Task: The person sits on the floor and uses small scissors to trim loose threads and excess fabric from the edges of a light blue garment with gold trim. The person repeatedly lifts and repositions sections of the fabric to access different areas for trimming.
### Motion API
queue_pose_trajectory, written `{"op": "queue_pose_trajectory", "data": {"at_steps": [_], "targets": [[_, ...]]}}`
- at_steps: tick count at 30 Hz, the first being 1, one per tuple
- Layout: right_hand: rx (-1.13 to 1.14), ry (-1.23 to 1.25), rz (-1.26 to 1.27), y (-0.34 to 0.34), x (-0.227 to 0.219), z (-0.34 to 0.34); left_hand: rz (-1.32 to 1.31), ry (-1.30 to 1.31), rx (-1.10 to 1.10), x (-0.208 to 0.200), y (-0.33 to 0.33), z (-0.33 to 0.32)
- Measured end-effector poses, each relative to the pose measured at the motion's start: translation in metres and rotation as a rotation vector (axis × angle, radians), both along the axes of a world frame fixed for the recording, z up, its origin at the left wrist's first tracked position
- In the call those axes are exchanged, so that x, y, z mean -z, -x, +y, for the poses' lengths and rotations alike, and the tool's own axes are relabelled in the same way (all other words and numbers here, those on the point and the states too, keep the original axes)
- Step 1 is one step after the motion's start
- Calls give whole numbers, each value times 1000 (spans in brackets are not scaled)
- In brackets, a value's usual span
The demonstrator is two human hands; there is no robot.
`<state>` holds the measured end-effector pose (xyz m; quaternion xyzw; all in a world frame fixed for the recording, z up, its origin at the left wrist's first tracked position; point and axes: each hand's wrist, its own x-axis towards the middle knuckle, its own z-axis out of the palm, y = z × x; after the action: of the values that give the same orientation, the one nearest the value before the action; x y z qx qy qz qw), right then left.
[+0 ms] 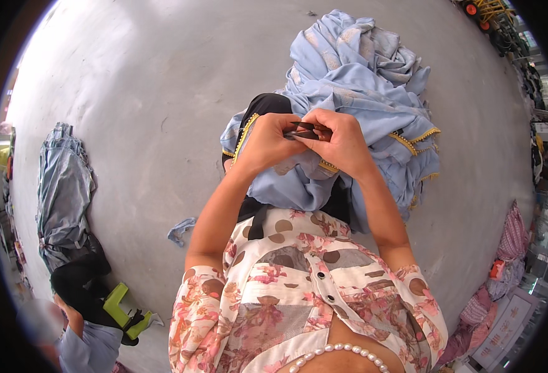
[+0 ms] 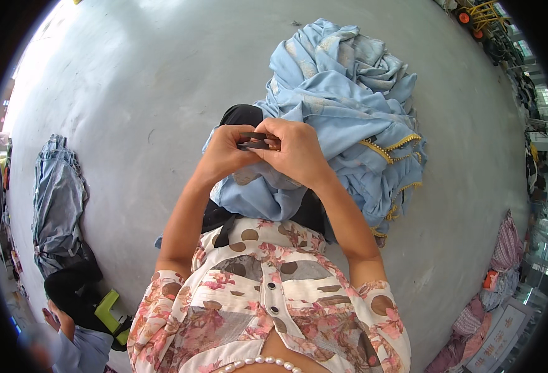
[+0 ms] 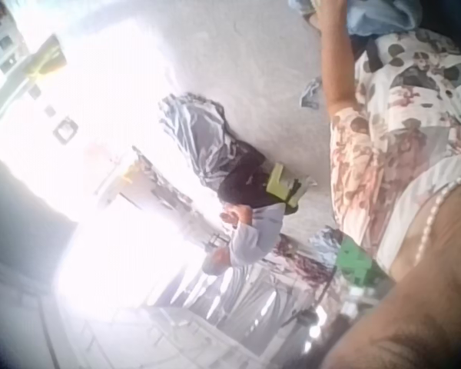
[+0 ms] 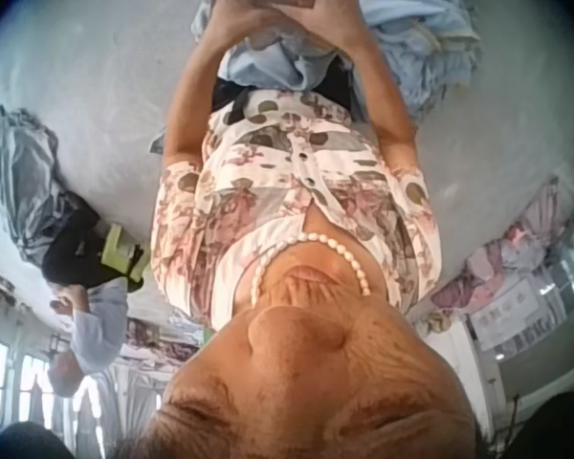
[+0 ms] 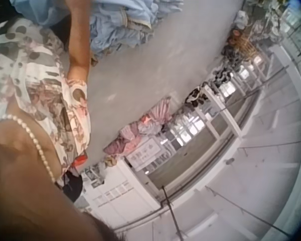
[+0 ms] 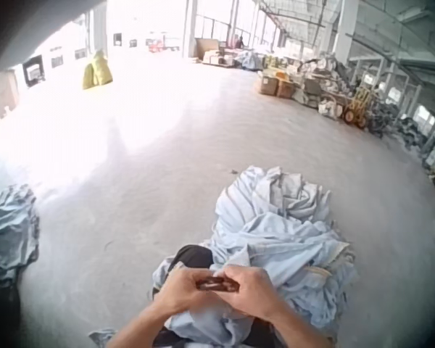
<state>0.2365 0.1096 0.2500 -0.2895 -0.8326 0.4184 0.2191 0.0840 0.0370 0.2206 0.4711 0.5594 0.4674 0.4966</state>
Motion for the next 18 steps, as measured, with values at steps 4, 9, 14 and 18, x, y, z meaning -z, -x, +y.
{"op": "queue_pose_trajectory", "data": {"at_steps": [4,9,14,18], "targets": [[81,95,36,-3,8,5,-96,-14,27,10,0,-1],[163,420,265,-11,19,4,-292,17,-13,13,-1,-6],[169,526,341,-16,18,7,-314,20,-40,19,-6,-8],[149,369,259,-19,5,11,-273,54,-6,21,0,-9]]}}
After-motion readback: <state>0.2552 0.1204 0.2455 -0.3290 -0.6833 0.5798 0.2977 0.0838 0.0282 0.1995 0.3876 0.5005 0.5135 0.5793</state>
